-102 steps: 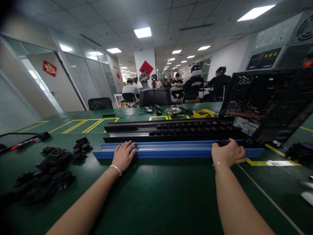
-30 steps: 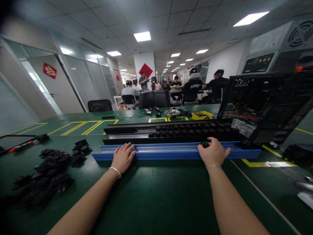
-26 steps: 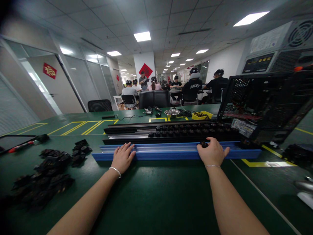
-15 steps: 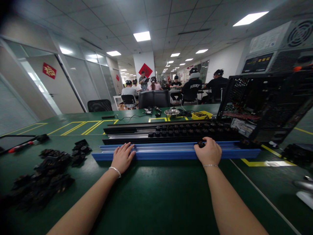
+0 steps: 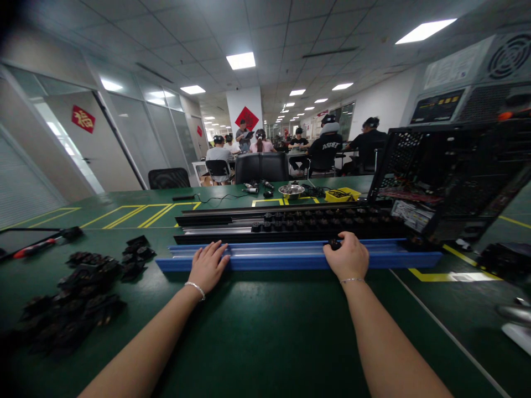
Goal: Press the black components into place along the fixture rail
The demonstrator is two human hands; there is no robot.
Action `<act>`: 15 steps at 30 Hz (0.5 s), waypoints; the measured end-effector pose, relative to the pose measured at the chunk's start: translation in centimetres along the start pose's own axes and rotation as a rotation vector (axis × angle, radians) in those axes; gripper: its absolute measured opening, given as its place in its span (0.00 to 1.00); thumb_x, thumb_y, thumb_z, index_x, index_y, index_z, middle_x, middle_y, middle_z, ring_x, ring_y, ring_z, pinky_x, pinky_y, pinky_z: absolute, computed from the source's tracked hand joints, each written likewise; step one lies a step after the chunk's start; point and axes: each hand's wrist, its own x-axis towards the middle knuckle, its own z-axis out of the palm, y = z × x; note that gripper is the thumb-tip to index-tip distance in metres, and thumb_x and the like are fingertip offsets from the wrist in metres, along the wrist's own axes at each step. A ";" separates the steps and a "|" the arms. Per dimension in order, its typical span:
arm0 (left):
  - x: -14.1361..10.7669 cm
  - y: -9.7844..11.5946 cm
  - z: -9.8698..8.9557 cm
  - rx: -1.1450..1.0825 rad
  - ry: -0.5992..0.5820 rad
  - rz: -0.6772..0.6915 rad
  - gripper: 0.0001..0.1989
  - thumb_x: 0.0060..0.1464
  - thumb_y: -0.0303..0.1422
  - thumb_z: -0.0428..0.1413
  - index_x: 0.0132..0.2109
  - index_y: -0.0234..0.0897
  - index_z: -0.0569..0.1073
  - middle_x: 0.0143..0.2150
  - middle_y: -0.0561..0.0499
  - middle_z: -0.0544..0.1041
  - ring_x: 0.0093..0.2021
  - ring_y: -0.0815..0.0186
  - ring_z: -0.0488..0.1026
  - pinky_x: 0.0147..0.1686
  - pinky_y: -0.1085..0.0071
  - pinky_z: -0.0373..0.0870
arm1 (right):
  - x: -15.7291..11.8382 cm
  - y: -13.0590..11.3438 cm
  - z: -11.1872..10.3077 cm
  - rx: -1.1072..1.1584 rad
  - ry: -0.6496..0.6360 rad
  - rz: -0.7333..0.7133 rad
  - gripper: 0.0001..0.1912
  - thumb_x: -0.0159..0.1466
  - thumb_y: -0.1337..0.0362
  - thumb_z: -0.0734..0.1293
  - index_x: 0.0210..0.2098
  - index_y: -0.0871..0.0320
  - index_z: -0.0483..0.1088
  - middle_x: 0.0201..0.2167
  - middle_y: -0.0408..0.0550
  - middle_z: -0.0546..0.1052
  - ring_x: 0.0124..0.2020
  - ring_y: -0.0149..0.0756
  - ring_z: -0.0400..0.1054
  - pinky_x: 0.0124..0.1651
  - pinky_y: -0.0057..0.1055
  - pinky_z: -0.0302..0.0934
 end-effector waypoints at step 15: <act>0.0 -0.1 0.1 -0.001 -0.014 -0.009 0.22 0.59 0.43 0.39 0.57 0.45 0.64 0.60 0.50 0.63 0.61 0.61 0.56 0.59 0.56 0.47 | -0.4 -1.4 -0.1 0.013 -0.063 -0.004 0.20 0.48 0.57 0.62 0.39 0.57 0.62 0.32 0.48 0.70 0.33 0.41 0.64 0.36 0.35 0.56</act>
